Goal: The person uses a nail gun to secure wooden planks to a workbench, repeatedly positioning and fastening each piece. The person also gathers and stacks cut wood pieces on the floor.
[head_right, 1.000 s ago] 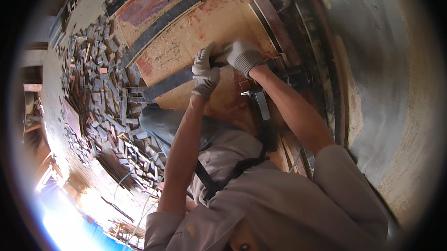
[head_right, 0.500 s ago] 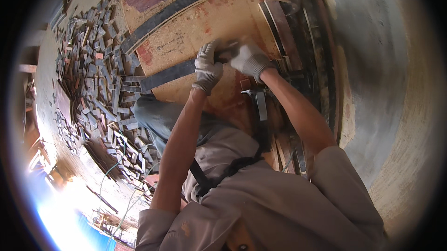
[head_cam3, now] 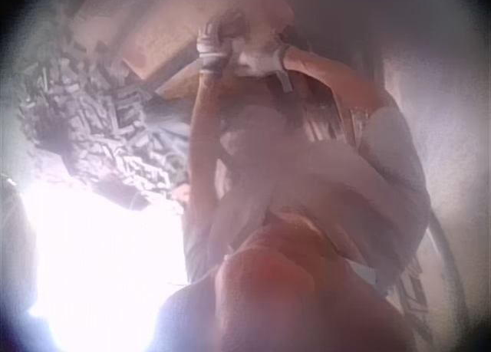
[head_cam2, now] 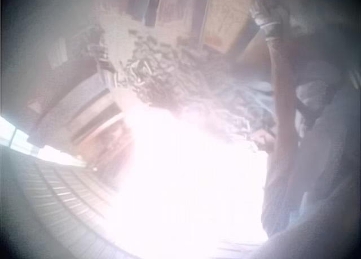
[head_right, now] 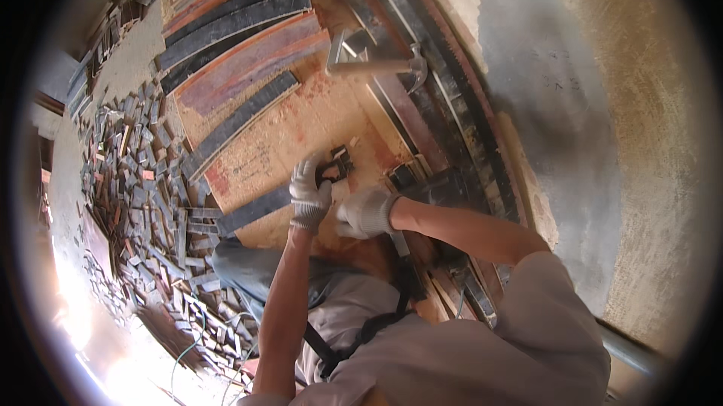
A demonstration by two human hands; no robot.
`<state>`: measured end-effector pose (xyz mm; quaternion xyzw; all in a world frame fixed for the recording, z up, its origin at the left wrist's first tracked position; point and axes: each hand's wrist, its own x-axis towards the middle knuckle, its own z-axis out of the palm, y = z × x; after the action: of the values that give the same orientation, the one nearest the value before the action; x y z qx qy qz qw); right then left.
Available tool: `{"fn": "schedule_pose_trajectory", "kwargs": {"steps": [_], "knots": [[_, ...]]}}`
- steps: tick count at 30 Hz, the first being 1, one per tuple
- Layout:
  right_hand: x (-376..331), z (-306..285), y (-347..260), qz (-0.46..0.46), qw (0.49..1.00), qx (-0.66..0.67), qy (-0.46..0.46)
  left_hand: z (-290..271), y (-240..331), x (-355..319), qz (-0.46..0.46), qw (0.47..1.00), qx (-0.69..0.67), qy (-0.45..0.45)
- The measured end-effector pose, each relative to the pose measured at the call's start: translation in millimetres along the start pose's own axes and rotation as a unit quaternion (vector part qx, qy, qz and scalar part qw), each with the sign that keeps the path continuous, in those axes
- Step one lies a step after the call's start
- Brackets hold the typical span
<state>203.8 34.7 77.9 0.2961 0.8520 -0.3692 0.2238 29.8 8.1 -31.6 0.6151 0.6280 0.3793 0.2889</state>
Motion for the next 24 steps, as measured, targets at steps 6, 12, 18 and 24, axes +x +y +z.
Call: {"fn": "schedule_pose_trajectory", "kwargs": {"steps": [6, 12, 18, 24], "knots": [[16, -150, 103, 0.194, 0.846, -0.048, 0.495, 5, 11, -1, 0.019, 0.992, 0.121, -0.027], [82, -198, 181, 0.4, 0.856, -0.099, 0.313, 5, 12, 0, 0.011, 0.994, 0.108, -0.025], [39, -179, 110, 0.286, 0.76, 0.176, 0.557, 2, 14, 0, -0.024, 0.995, 0.092, -0.04], [19, -12, 28, 0.284, 0.795, 0.24, 0.48, 0, 15, -1, 0.026, 0.998, 0.05, -0.01]]}}
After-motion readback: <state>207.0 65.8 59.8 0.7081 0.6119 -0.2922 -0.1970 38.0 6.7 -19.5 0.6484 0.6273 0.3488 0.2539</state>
